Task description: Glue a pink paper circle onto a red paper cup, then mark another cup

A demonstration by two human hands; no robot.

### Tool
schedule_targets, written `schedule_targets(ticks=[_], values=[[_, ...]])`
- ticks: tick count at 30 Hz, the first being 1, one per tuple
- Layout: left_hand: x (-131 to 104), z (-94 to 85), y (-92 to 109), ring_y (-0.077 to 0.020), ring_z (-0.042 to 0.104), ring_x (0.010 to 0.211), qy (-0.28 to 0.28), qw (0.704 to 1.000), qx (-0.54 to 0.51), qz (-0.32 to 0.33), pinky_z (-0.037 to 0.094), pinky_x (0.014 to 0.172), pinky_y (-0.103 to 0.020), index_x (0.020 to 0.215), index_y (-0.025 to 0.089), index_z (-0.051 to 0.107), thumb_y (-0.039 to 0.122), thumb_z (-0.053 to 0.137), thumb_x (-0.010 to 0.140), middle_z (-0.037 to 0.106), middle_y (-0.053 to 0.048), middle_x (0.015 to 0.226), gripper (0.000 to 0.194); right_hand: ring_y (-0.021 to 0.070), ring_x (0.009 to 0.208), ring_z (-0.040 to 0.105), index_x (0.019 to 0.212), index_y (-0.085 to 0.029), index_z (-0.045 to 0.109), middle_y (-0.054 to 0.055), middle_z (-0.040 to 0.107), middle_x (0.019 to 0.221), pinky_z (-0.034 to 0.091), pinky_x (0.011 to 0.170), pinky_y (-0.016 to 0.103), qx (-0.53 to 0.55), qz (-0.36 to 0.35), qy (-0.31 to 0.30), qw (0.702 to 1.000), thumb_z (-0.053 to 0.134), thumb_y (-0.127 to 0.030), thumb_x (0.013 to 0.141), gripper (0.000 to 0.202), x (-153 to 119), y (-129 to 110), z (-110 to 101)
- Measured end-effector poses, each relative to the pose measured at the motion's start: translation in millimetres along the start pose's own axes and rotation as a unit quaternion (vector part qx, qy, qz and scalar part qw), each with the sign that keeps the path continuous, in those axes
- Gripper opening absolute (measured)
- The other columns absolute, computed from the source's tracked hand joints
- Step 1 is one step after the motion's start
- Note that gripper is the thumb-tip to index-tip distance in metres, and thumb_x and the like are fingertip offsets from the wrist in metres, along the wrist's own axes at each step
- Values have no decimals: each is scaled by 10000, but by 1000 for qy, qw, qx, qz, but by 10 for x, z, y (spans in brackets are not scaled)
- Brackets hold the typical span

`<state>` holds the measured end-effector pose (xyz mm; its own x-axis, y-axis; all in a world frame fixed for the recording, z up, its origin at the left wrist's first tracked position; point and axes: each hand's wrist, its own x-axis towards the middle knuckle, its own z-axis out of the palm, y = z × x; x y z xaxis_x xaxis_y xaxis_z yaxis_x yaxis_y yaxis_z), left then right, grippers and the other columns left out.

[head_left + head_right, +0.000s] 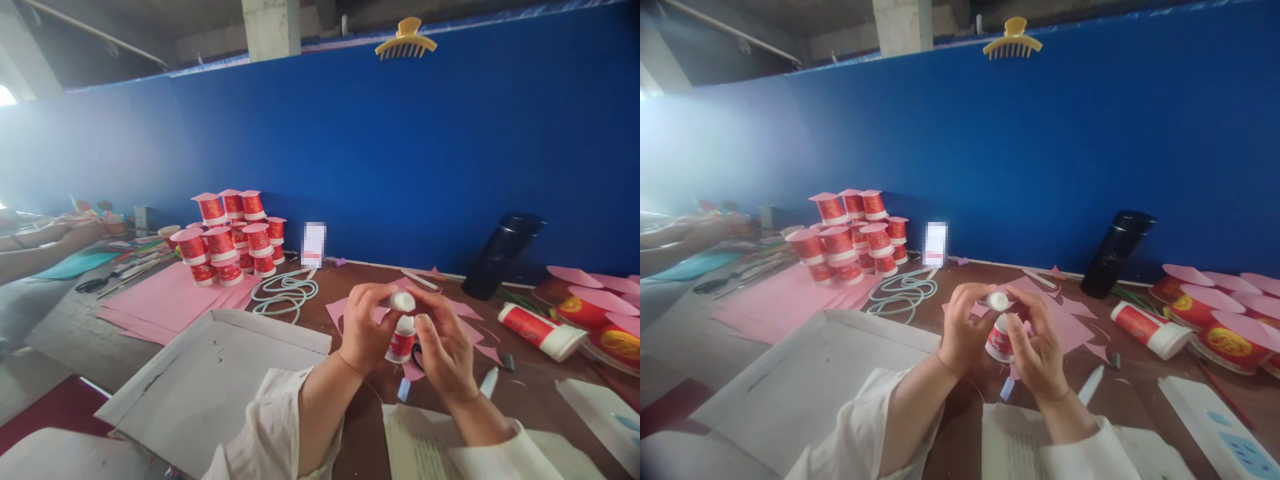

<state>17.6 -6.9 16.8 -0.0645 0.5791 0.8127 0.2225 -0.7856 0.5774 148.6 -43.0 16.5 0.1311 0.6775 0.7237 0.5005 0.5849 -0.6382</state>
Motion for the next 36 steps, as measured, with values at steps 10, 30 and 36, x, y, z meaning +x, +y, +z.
schedule_targets(ticks=[10, 30, 36], values=[[-27, 7, -86, -177, 646, 993, -2, 996, 59, 70, 515, 907, -359, 1035, 235, 634, 153, 682, 826, 716, -30, 1026, 229, 190, 814, 644, 1050, -257, 662, 47, 682, 914, 533, 662, 309, 178, 189, 14, 966, 605, -426, 850, 268, -22, -108, 81], [-7, 2, -161, -170, 656, 972, -20, 985, 70, 155, 548, 881, -365, 1055, 221, 640, 115, 595, 861, 736, -37, 1037, 225, 90, 587, 552, 872, -219, 670, -6, 654, 755, 466, 529, 209, 204, 175, 38, 962, 709, -333, 802, 139, 26, 1, 80], [-5, -6, -156, -179, 661, 966, -34, 986, 83, 143, 547, 884, -381, 1034, 217, 647, 188, 581, 897, 742, -48, 1027, 154, 114, 651, 601, 856, -225, 681, 0, 670, 780, 509, 596, 239, 170, 144, 43, 974, 720, -355, 797, 149, 53, -28, 71]])
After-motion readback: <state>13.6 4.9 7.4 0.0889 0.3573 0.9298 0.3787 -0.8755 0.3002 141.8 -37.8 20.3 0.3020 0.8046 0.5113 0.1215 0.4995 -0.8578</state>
